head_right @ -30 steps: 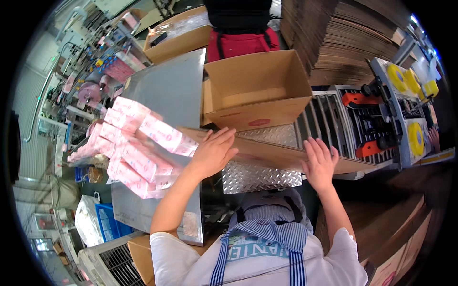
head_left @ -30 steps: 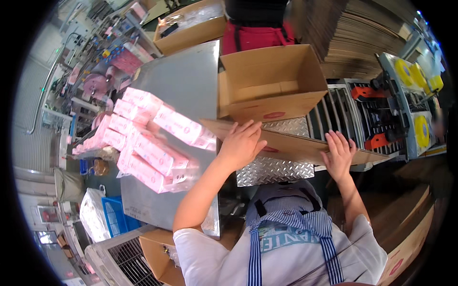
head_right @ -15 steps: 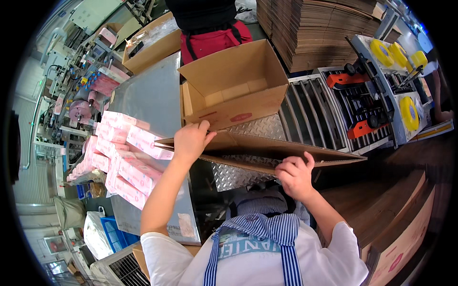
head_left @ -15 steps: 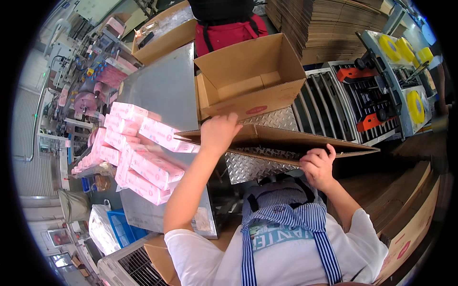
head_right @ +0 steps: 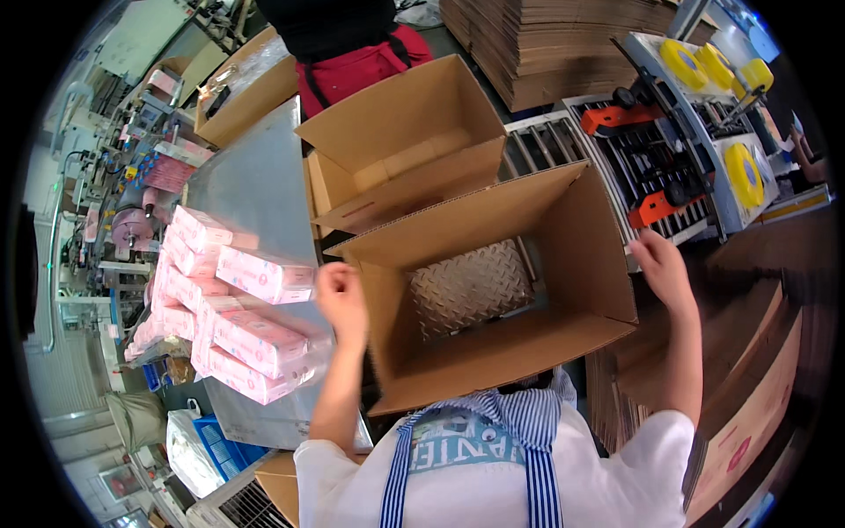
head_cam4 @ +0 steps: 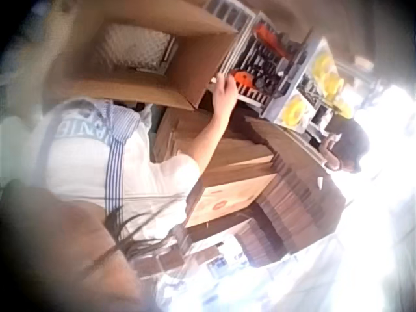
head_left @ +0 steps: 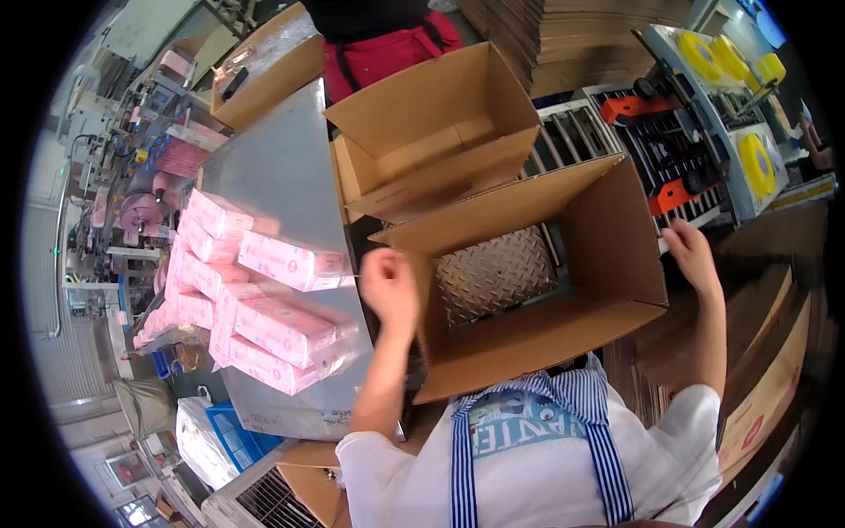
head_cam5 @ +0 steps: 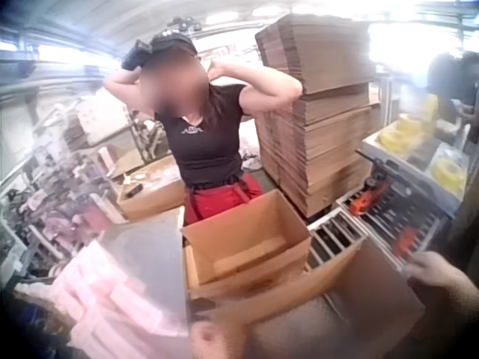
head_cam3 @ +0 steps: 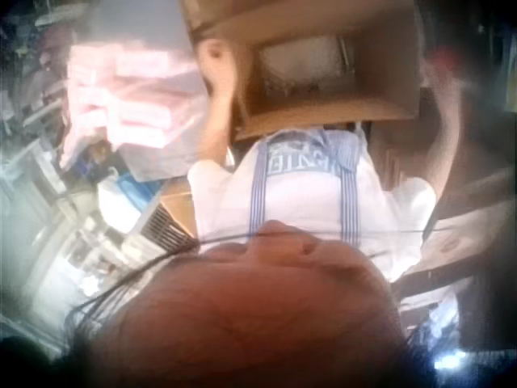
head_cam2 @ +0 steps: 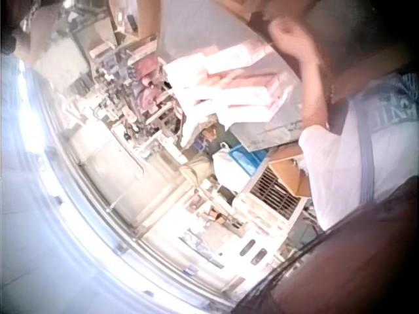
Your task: The person packs pink rectangular packages into cardboard boxes on a metal table. They arrange the items, close the box flaps, and move the boxes to a conveyor belt where they are sealed with tape. The person also handles bubble wrap and interacts with a machine control panel.
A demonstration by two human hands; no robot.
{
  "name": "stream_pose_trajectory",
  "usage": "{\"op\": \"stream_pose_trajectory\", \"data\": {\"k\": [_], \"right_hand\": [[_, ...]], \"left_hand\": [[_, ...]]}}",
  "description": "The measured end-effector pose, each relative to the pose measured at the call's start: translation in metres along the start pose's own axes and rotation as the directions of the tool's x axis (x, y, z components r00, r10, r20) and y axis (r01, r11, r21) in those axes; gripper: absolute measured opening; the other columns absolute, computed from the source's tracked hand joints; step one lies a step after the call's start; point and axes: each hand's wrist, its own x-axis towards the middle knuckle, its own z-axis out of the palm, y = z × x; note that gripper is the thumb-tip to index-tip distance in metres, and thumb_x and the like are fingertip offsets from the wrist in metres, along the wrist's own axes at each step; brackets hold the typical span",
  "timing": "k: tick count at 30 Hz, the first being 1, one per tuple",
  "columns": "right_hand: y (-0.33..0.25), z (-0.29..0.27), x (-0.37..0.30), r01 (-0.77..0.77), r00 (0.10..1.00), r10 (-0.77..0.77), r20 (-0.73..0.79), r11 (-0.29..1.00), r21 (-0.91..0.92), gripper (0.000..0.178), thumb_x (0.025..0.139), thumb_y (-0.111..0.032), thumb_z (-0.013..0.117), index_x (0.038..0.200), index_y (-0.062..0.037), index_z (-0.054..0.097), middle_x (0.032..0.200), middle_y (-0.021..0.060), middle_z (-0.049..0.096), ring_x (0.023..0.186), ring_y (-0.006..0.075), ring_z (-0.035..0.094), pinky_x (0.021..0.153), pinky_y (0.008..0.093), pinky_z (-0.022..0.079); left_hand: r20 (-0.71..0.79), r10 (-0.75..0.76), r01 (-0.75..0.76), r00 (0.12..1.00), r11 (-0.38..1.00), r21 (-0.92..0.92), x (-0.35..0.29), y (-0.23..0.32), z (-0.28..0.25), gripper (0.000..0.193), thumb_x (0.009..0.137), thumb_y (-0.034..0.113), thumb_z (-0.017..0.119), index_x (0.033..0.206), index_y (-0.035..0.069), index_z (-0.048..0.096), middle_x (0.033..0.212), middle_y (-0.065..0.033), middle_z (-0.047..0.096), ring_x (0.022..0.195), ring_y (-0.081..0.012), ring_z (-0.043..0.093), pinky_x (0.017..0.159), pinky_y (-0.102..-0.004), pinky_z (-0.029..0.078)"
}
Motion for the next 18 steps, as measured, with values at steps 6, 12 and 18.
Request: {"op": "stream_pose_trajectory", "data": {"k": [6,12,18], "right_hand": [[-0.024,0.091,0.013,0.289,0.713,-0.195,0.674,0.957,-0.030,0.036,0.082,-0.038,0.061,0.093,-0.0046,0.060,0.090,0.0183,0.062,0.090,0.0339,0.059,0.077,0.0401,0.047],[-0.044,0.093,-0.037,0.764,0.320,-0.243,0.916,0.638,-0.097,0.095,0.072,-0.063,0.060,0.136,0.0005,0.030,0.133,0.0237,0.040,0.118,0.0356,0.045,0.098,0.0399,0.038],[-0.049,0.142,0.035,0.513,0.666,-0.252,0.702,0.838,-0.187,0.048,0.074,-0.040,0.066,0.109,-0.0093,0.054,0.106,0.0099,0.056,0.102,0.0276,0.054,0.083,0.0412,0.045]], "left_hand": [[0.448,0.210,-0.305,0.869,0.941,0.150,-0.044,-0.017,0.084,0.011,0.074,0.004,0.057,0.083,0.010,0.060,0.076,-0.0070,0.054,0.076,-0.0295,0.056,0.065,-0.0409,0.046],[0.835,0.100,-0.032,0.541,0.995,-0.098,-0.020,-0.084,0.062,0.033,0.081,0.016,0.059,0.111,0.002,0.057,0.114,-0.0148,0.055,0.106,-0.0298,0.053,0.089,-0.0360,0.044],[0.970,0.102,-0.388,0.221,0.922,-0.009,0.025,-0.056,-0.006,0.048,0.080,0.037,0.063,0.120,0.011,0.057,0.142,-0.0148,0.033,0.132,-0.0276,0.030,0.108,-0.0419,0.022]]}}
